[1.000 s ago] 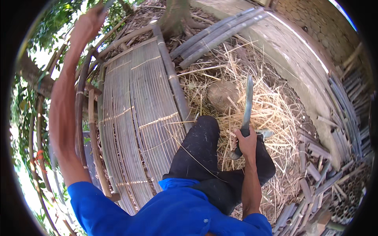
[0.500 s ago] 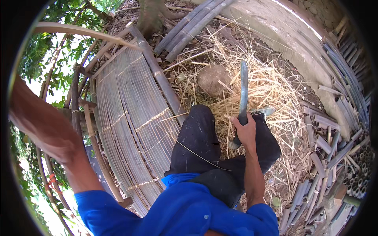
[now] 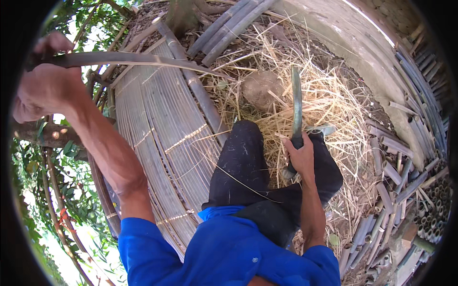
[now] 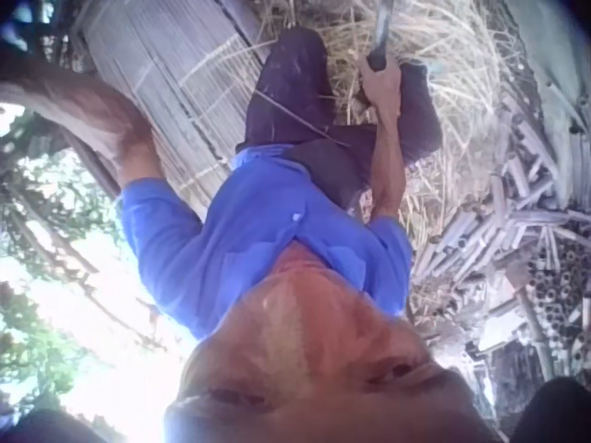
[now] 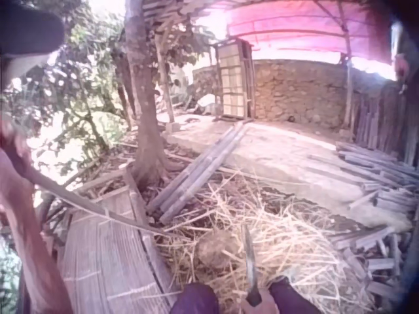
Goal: The person scrapes a strip of bamboo with a machete and weaves it into the slats of a bamboo bed frame.
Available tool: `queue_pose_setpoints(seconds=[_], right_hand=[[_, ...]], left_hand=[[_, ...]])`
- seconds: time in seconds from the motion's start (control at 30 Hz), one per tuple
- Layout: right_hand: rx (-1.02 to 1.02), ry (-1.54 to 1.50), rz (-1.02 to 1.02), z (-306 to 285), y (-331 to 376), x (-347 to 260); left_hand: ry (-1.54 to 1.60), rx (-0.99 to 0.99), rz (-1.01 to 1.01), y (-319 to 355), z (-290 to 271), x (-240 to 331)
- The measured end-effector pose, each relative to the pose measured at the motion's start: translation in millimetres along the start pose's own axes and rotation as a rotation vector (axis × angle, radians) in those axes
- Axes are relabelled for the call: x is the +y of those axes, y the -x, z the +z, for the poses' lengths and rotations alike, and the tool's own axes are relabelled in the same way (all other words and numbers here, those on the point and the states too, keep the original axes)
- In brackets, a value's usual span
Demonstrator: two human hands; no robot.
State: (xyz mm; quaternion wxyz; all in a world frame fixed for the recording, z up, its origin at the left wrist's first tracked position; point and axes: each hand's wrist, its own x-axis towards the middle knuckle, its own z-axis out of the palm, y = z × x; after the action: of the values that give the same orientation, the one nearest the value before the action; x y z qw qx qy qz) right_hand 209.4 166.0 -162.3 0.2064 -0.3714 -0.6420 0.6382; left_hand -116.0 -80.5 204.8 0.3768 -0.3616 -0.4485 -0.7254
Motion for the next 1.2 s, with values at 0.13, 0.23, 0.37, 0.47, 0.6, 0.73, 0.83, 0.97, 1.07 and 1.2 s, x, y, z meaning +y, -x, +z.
queue_pose_setpoints(seconds=[0.13,0.23,0.37,0.47,0.6,0.73,0.83,0.97,1.07,1.2], right_hand=[[0.008,0.263,-0.139,11,5,-14],[-0.001,0.305,-0.198,22,18,-36],[-0.084,0.238,-0.281,35,37,-71],[-0.098,0.32,-0.411,38,46,-89],[-0.144,0.207,-0.521,56,50,-96],[-0.165,0.205,-0.553,73,60,-119],[-0.221,0.176,-0.506,82,65,-124],[-0.176,0.152,-0.676,91,75,-133],[-0.179,0.157,-0.778,98,76,-132],[-0.209,0.434,-0.721,104,58,-115]], left_hand=[[0.02,0.084,0.21,38,26,23],[0.218,0.022,0.27,53,28,39],[0.17,0.0,0.195,67,15,53],[0.136,-0.237,0.156,74,3,60],[0.253,-0.335,0.21,108,-2,75],[0.172,-0.252,0.2,140,20,96],[0.095,-0.13,0.225,154,24,102],[-0.016,-0.195,0.3,170,24,106],[-0.025,-0.193,0.32,177,29,111],[-0.049,-0.162,0.315,181,39,112]])
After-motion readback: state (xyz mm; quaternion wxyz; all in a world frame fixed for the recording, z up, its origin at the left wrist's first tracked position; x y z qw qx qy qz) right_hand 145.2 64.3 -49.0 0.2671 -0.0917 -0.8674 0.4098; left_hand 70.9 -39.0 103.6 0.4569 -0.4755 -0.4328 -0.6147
